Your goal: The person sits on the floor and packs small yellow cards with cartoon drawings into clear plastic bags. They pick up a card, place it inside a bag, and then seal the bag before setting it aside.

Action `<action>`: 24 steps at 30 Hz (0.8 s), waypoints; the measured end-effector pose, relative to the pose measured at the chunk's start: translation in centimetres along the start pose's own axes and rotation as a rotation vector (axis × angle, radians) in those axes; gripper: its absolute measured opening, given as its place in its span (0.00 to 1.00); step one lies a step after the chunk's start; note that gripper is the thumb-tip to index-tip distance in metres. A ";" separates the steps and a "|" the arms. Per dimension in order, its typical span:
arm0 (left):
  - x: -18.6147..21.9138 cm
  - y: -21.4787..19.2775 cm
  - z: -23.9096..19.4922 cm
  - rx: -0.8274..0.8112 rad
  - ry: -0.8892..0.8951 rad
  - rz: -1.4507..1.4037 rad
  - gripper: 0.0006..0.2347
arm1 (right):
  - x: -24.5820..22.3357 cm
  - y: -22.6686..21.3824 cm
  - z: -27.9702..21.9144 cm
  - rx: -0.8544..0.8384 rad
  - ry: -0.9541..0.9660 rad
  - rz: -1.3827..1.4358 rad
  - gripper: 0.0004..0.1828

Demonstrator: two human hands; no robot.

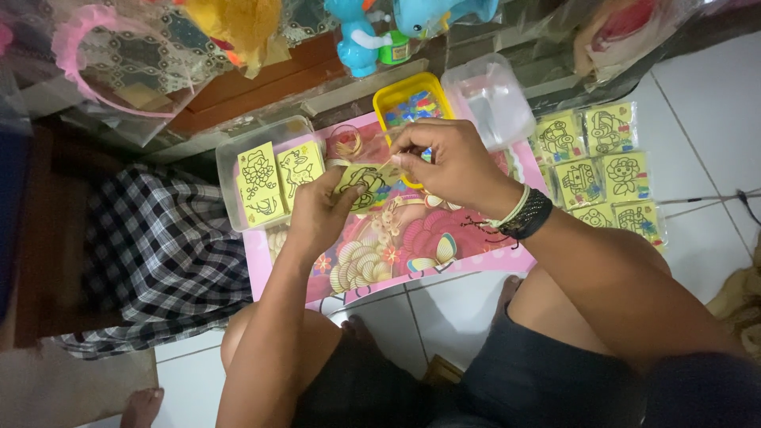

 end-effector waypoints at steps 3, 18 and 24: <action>0.9 0.0 -0.2 -0.023 0.001 -0.010 0.06 | -0.5 -0.3 0.3 -0.043 -0.048 -0.038 0.04; 7.1 -1.2 0.5 -0.176 -0.207 -0.327 0.04 | 0.9 0.9 -0.3 -0.122 -0.067 -0.044 0.03; 8.2 -1.7 1.0 -0.164 -0.224 -0.467 0.04 | -1.0 0.1 0.1 -0.073 -0.085 -0.016 0.09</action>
Point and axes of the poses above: each hand's wrist, its own z-axis towards the middle knuckle, its own y-axis out of the palm, x = y × z, the point moved 2 cm from there along z, towards the middle knuckle, and after that the axes turned 11 degrees about x, right-handed, at the moved point
